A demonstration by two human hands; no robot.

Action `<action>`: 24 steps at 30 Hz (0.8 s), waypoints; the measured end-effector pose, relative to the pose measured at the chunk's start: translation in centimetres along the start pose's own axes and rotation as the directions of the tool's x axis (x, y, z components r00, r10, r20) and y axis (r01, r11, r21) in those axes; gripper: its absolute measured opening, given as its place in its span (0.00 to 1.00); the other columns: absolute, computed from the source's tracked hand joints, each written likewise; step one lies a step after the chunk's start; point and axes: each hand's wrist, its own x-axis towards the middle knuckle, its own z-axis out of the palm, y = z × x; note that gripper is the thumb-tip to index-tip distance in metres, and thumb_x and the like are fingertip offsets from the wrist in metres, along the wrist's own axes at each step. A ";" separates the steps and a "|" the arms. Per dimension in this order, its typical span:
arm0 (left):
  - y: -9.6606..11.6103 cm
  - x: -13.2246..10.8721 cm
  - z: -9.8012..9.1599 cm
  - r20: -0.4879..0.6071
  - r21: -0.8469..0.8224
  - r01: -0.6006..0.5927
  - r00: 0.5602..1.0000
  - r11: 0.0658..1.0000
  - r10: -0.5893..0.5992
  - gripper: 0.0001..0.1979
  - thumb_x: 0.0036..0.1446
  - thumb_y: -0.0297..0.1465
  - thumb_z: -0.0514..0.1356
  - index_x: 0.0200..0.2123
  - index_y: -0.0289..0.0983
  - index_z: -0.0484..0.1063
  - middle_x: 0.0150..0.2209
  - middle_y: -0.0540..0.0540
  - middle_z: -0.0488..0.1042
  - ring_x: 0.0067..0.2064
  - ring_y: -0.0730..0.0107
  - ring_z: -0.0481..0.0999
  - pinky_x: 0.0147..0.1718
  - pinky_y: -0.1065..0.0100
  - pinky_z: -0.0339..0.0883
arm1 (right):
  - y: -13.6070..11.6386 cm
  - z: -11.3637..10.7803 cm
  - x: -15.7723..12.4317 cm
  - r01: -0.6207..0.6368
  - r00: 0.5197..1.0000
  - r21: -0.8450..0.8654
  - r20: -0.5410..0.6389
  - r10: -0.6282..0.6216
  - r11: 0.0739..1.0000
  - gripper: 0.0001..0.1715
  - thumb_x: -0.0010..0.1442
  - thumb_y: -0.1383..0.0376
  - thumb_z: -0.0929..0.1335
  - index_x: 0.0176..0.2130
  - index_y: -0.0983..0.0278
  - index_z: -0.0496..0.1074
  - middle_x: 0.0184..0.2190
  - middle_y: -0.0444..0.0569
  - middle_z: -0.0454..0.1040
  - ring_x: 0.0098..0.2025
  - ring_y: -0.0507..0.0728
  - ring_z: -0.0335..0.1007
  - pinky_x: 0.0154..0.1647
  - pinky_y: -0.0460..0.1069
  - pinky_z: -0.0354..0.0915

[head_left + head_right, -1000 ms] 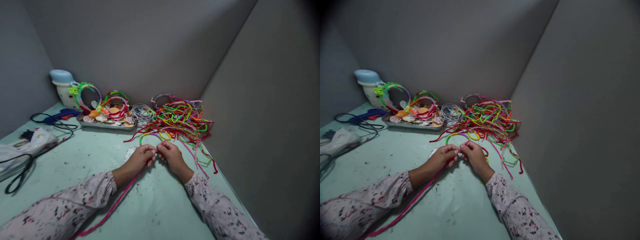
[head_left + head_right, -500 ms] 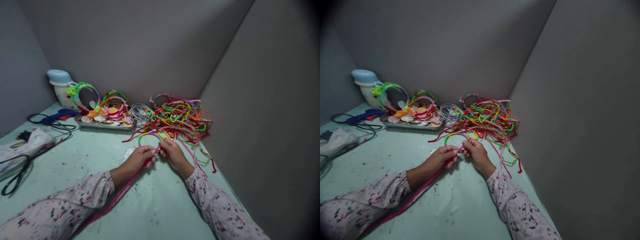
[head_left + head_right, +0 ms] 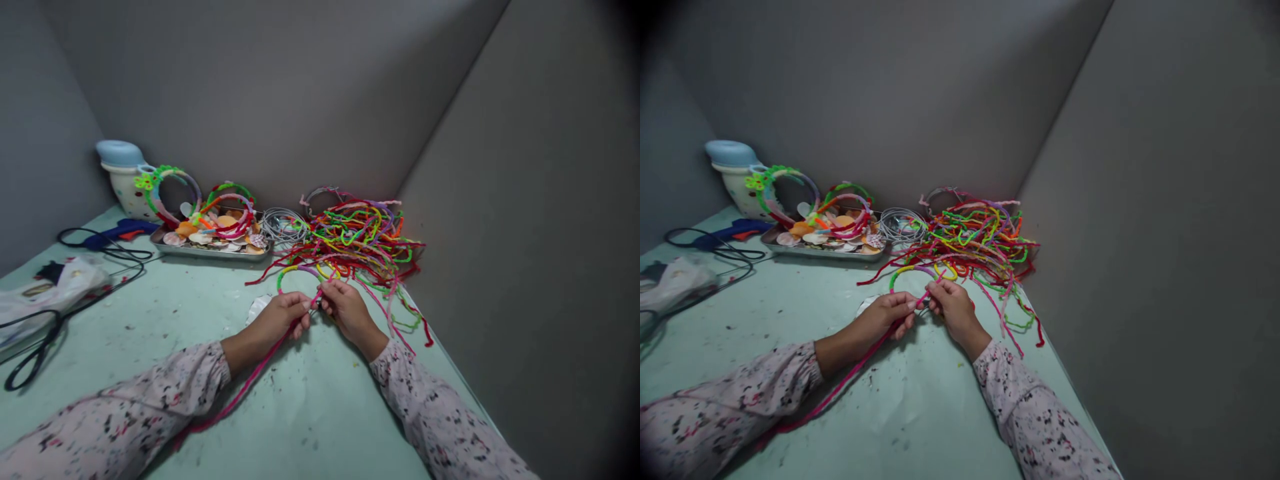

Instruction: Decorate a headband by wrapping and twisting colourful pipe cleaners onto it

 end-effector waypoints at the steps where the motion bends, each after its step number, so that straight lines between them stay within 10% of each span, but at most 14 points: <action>1: -0.1 0.1 0.0 0.004 0.006 0.002 1.000 1.000 -0.002 0.13 0.55 0.40 0.60 0.30 0.35 0.66 0.21 0.52 0.70 0.16 0.81 0.62 0.15 0.77 0.52 | 0.0 0.0 0.0 -0.002 1.000 0.017 0.007 0.002 1.000 0.18 0.50 0.53 0.75 0.27 0.64 0.70 0.17 0.40 0.69 0.18 0.46 0.58 0.19 0.42 0.53; 15: -0.2 0.0 0.1 0.044 -0.088 0.049 0.998 0.995 -0.045 0.11 0.55 0.38 0.60 0.34 0.35 0.70 0.20 0.53 0.69 0.16 0.81 0.62 0.16 0.78 0.53 | -0.1 -0.9 0.5 -0.065 0.992 0.158 0.114 0.048 0.985 0.16 0.51 0.56 0.75 0.33 0.66 0.75 0.19 0.41 0.69 0.19 0.46 0.59 0.20 0.41 0.57; 24: -0.3 0.0 0.3 0.021 -0.029 0.051 0.998 0.998 -0.051 0.13 0.55 0.39 0.60 0.36 0.35 0.69 0.19 0.54 0.68 0.14 0.82 0.61 0.14 0.77 0.51 | -0.3 -1.2 0.8 0.021 0.999 0.208 -0.041 -0.013 0.978 0.13 0.50 0.59 0.75 0.27 0.64 0.71 0.18 0.39 0.66 0.19 0.46 0.58 0.18 0.41 0.54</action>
